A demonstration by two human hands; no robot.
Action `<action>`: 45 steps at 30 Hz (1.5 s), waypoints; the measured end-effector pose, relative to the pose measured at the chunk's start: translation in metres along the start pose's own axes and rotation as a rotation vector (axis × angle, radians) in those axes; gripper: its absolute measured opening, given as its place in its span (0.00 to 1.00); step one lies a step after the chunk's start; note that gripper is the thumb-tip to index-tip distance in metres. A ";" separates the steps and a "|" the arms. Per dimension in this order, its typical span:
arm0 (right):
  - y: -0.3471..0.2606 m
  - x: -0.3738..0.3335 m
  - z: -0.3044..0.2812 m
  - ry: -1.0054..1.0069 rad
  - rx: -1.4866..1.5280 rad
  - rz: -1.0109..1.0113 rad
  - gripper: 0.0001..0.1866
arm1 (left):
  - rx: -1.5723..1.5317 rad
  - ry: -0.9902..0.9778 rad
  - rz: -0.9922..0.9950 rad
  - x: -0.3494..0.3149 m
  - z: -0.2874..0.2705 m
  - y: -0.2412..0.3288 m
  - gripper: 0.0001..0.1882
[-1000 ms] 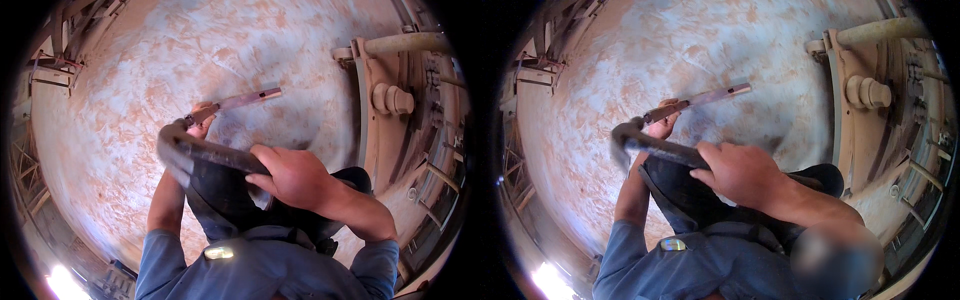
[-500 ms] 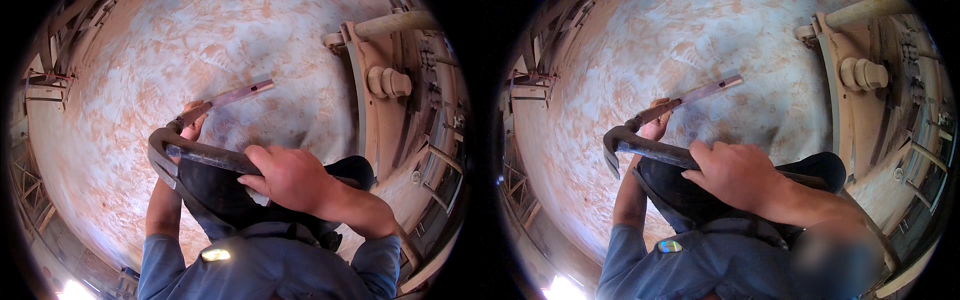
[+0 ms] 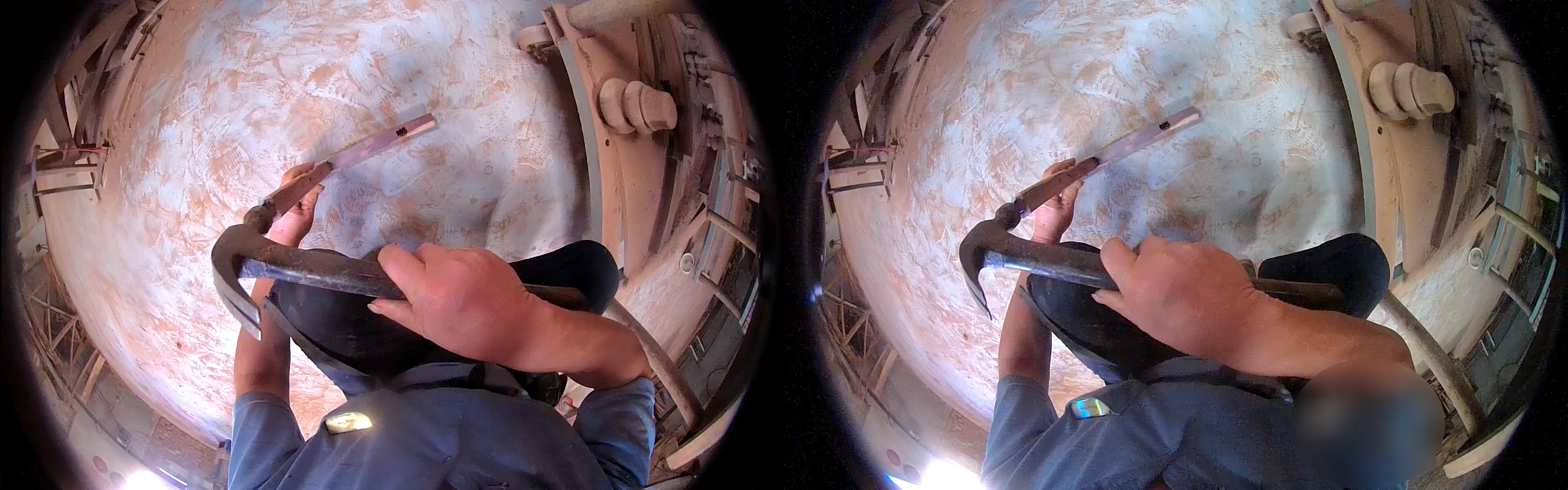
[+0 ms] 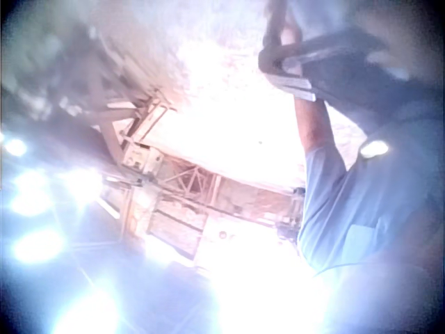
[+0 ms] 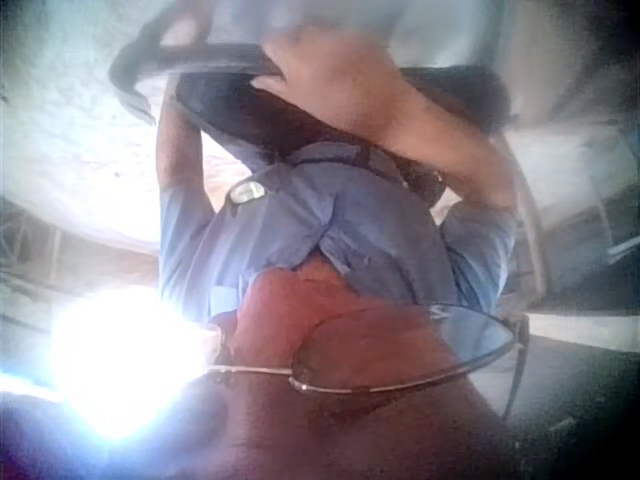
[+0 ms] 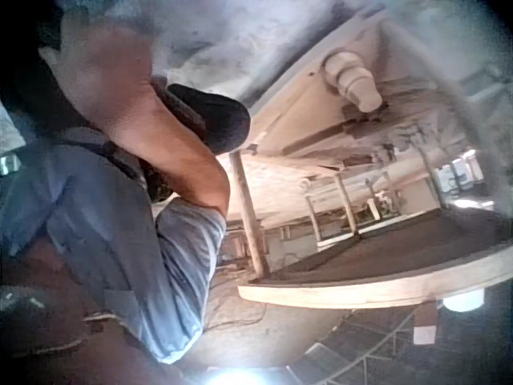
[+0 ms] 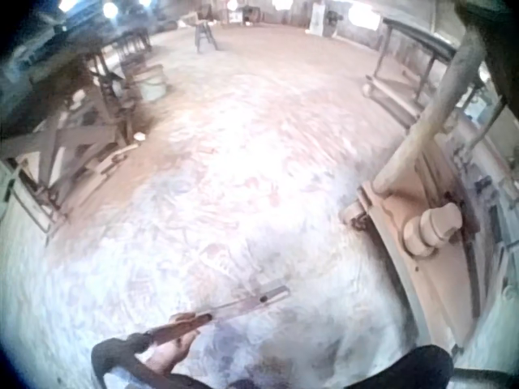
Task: The person applies glue to small wooden pieces using a brush, then uses a hammer to join them together. The person handles multiple wooden pieces and assembles them into a larger structure.
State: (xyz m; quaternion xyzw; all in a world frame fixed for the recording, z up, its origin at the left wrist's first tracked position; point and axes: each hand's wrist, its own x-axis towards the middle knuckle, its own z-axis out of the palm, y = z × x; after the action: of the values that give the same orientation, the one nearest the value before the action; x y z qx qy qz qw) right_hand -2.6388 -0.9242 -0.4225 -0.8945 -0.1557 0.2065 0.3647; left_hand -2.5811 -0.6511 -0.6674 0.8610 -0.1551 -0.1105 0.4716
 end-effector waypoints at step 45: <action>0.008 -0.014 0.010 -0.023 0.216 -0.035 0.17 | 0.001 0.024 0.054 -0.002 -0.044 0.077 0.19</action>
State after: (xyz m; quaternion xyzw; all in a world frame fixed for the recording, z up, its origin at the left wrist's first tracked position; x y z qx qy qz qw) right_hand -2.6549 -0.9294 -0.4309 -0.8447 -0.1526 0.2260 0.4606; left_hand -2.5807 -0.6554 -0.5784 0.8579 -0.1725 -0.0876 0.4760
